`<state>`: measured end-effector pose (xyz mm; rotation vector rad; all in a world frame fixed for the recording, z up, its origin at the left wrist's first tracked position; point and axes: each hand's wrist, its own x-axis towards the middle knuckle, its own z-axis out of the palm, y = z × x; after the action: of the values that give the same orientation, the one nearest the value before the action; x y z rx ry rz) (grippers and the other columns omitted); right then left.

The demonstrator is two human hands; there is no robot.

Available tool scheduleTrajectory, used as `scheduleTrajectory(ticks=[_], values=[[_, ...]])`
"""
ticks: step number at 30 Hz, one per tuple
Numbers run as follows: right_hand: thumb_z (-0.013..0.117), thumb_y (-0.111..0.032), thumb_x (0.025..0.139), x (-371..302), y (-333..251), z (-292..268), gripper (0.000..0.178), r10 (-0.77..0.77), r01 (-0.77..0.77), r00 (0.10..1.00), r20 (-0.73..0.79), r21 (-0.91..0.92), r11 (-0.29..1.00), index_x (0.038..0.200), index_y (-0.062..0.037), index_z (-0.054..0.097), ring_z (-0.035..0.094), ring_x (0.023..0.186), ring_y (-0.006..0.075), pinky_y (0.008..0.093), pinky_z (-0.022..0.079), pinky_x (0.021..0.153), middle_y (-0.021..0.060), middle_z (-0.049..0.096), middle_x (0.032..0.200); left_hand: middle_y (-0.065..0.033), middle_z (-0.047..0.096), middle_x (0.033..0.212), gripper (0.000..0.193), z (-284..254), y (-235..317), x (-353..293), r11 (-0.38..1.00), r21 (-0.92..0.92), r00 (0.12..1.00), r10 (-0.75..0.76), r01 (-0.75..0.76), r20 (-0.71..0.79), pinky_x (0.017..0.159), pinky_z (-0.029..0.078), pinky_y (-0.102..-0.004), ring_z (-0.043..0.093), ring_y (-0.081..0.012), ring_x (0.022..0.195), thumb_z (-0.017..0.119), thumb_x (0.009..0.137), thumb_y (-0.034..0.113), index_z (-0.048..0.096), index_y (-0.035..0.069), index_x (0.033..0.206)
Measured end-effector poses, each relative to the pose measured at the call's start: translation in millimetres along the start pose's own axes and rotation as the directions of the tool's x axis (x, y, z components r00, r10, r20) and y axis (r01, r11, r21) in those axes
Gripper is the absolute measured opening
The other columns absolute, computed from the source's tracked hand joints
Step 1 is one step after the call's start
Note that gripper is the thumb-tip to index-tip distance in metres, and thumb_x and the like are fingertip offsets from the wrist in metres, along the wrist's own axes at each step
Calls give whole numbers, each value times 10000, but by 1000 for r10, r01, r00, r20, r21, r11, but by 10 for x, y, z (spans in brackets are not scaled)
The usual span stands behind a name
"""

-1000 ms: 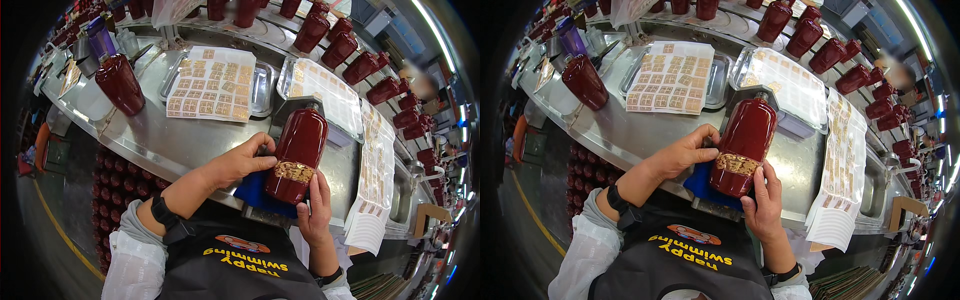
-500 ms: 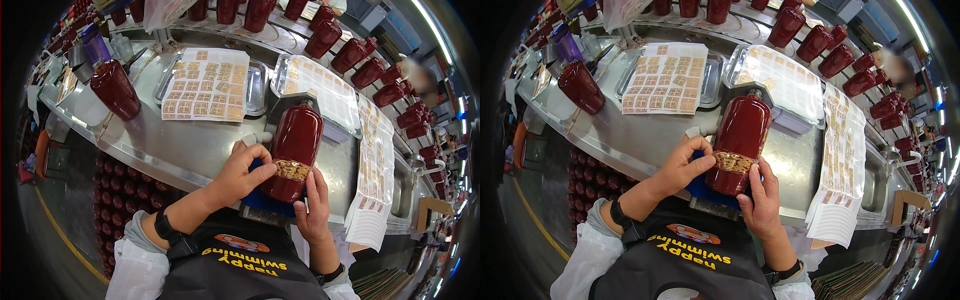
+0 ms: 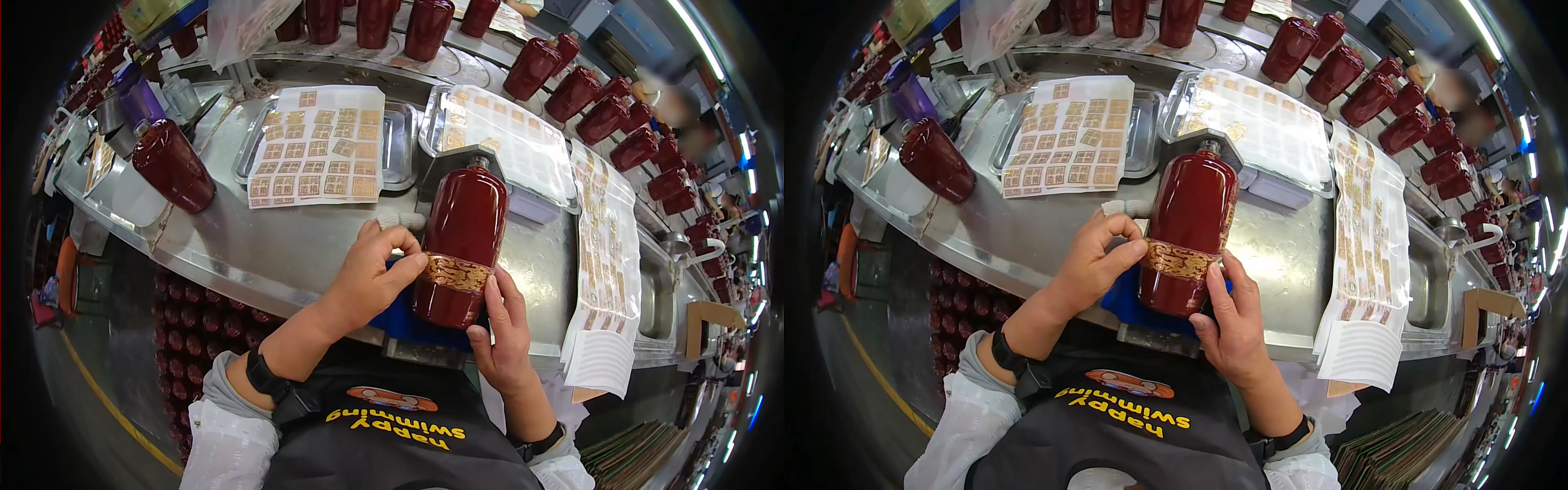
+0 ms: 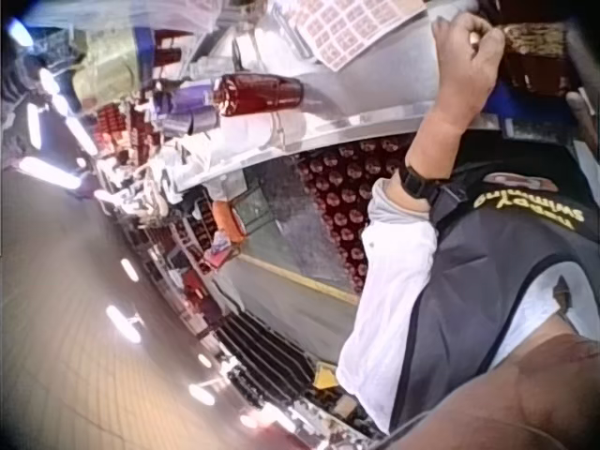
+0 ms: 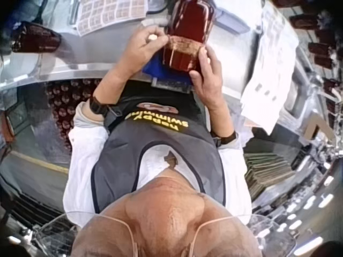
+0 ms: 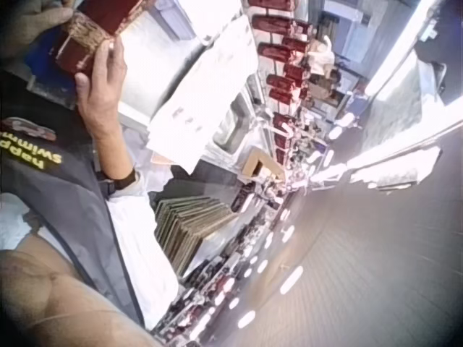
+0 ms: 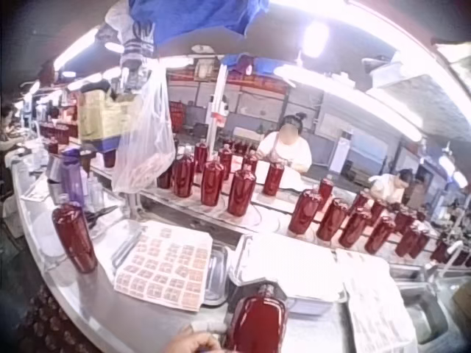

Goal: Manually applying decorative labels and seals to glass bottles on an assembly line.

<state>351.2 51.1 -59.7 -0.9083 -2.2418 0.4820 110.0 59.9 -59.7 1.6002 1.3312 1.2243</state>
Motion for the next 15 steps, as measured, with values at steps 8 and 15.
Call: scheduleTrajectory(ticks=[8, 15], values=[[673, -168, 879, 3, 4, -15, 590, 4, -4, 1000, 8, -19, 1000, 1368, 78, 454, 461, 1242, 423, 456, 397, 1035, 317, 365, 1433, -100, 621, 931, 293, 166, 206, -223, 848, 309, 864, 486, -430, -132, 985, 370, -466, 524, -338, 1112, 603, 894, 238, 648, 65, 1126], [679, -140, 860, 0, 14, -10, 601, -7, 7, 1000, 22, -19, 1000, 1371, 78, 450, 435, 1278, 441, 468, 383, 1048, 322, 363, 1432, -136, 662, 1133, 552, 407, 178, -423, 636, 646, 859, 508, -421, 59, 1109, 169, -507, 453, -335, 1262, 502, 960, 443, 557, 35, 1328]])
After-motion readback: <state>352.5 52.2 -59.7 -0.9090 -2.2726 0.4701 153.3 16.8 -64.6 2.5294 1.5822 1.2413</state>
